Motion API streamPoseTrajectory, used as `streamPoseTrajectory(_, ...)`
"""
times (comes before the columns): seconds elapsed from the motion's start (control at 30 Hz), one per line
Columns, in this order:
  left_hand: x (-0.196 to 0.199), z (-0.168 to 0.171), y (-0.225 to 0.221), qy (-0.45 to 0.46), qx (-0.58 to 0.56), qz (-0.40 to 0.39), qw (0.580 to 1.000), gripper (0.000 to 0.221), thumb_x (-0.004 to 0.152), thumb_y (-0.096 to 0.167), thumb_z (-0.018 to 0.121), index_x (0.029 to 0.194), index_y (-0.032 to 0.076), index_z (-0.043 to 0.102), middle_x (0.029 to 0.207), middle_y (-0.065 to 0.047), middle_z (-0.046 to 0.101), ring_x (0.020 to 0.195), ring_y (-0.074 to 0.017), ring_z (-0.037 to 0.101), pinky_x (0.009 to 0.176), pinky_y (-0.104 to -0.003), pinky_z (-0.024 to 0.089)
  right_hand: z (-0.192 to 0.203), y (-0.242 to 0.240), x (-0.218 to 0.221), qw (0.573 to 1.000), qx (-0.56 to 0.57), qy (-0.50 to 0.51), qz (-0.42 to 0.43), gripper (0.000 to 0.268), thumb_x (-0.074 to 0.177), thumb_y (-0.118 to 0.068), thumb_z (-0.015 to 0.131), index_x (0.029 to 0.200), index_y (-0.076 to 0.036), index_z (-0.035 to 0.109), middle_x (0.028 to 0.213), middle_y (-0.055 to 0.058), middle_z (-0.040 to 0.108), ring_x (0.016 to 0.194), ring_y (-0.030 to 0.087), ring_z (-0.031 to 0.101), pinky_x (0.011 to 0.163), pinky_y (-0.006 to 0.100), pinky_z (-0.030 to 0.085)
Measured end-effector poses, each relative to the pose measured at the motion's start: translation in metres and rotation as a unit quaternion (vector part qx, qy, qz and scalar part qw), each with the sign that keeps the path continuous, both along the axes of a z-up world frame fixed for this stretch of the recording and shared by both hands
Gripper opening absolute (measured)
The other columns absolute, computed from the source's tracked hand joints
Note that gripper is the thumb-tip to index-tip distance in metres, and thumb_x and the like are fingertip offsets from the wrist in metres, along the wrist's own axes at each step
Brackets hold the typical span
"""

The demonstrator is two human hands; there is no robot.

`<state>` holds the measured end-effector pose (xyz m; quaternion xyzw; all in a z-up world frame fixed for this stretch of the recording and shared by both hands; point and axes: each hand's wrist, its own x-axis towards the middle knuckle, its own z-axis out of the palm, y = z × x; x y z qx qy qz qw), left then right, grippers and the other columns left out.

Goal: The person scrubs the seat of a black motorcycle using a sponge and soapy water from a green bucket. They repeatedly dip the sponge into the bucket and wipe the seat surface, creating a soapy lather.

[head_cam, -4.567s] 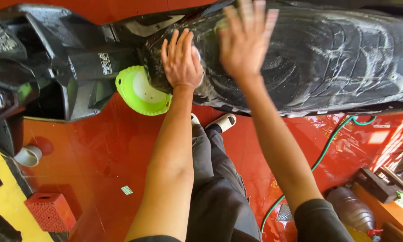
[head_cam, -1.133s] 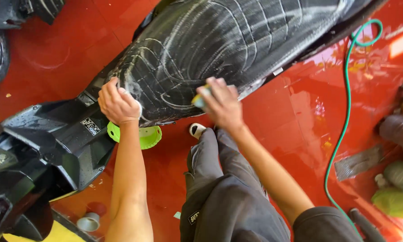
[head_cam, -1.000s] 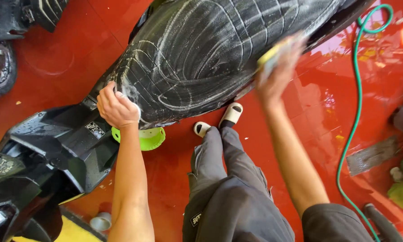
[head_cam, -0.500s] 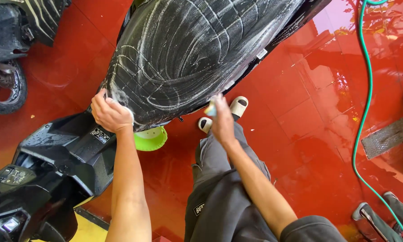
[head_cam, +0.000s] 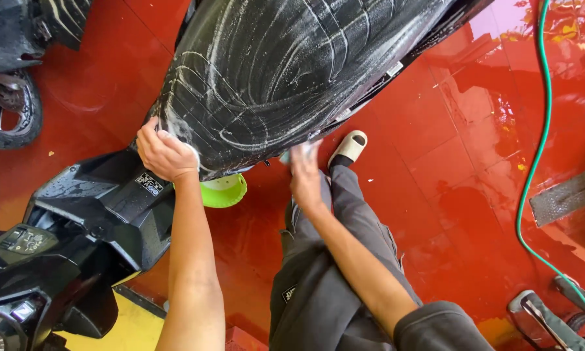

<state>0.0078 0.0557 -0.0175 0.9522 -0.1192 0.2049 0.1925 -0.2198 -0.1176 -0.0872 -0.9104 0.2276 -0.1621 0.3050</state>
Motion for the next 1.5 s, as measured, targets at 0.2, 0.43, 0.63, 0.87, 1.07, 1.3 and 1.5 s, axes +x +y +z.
streamPoseTrajectory(0.2,0.002,0.005,-0.006,-0.010,-0.007,0.021,1.000,0.045,0.107,0.033,0.030,0.107,0.009,0.068,0.090,-0.010,0.062,0.080,-0.0371,0.065,0.076,-0.044,0.052,0.026,-0.025,-0.004,0.970,0.214,-0.059,-0.097,0.051,0.092,0.010,0.055,0.143,0.001,0.054,0.142,0.030,0.055,0.137,0.049,0.046,0.116,0.057,0.039)
streamPoseTrajectory(0.43,0.002,0.012,-0.005,0.021,0.001,0.030,0.999,0.038,0.103,0.027,0.034,0.109,0.005,0.064,0.095,-0.015,0.063,0.080,-0.0384,0.060,0.076,-0.046,0.046,0.086,-0.203,0.125,0.951,0.019,-0.273,-0.145,0.048,0.109,0.004,0.055,0.155,-0.004,0.040,0.160,0.015,0.040,0.152,0.031,0.044,0.131,0.045,0.038)
streamPoseTrajectory(0.63,-0.004,0.017,-0.005,0.077,0.017,0.049,0.996,0.032,0.096,0.022,0.042,0.111,0.003,0.063,0.101,-0.018,0.065,0.085,-0.0400,0.057,0.080,-0.047,0.043,0.125,-0.074,0.220,0.981,-0.153,-0.010,0.120,0.039,0.095,-0.016,0.069,0.132,-0.005,0.068,0.153,0.028,0.033,0.144,0.049,0.037,0.124,0.062,0.024)
streamPoseTrajectory(0.87,-0.001,0.015,-0.003,0.071,0.030,0.045,0.996,0.032,0.094,0.022,0.043,0.110,0.003,0.062,0.102,-0.018,0.065,0.085,-0.0386,0.057,0.078,-0.046,0.043,0.171,-0.026,0.150,0.931,-0.062,0.046,0.356,0.045,0.083,-0.011,0.066,0.129,-0.015,0.063,0.142,0.008,0.055,0.124,0.032,0.058,0.100,0.042,0.045)
streamPoseTrajectory(1.07,0.000,0.013,-0.001,0.066,0.014,0.061,0.996,0.029,0.092,0.020,0.045,0.111,0.006,0.061,0.103,-0.013,0.066,0.089,-0.0351,0.059,0.080,-0.043,0.044,0.101,-0.207,0.191,0.970,-0.204,0.110,0.075,0.060,0.106,0.000,0.062,0.161,-0.019,0.046,0.165,0.014,0.030,0.153,0.042,0.020,0.125,0.064,0.005)
streamPoseTrajectory(1.3,-0.001,0.011,0.002,0.057,0.010,0.055,0.997,0.030,0.093,0.016,0.043,0.112,0.004,0.063,0.104,-0.012,0.066,0.088,-0.0331,0.059,0.083,-0.042,0.044,0.110,-0.073,0.243,0.973,-0.203,0.043,0.101,0.049,0.095,-0.007,0.056,0.144,-0.003,0.061,0.157,0.027,0.030,0.148,0.048,0.018,0.119,0.074,0.000)
streamPoseTrajectory(1.5,0.005,-0.007,0.010,-0.019,0.022,0.047,0.998,0.038,0.108,0.031,0.028,0.109,0.011,0.061,0.097,-0.007,0.060,0.082,-0.0338,0.058,0.071,-0.043,0.043,0.110,0.019,0.179,0.937,-0.003,0.100,0.335,0.051,0.106,-0.028,0.050,0.156,-0.021,0.046,0.161,0.015,0.043,0.154,0.038,0.032,0.127,0.059,0.018)
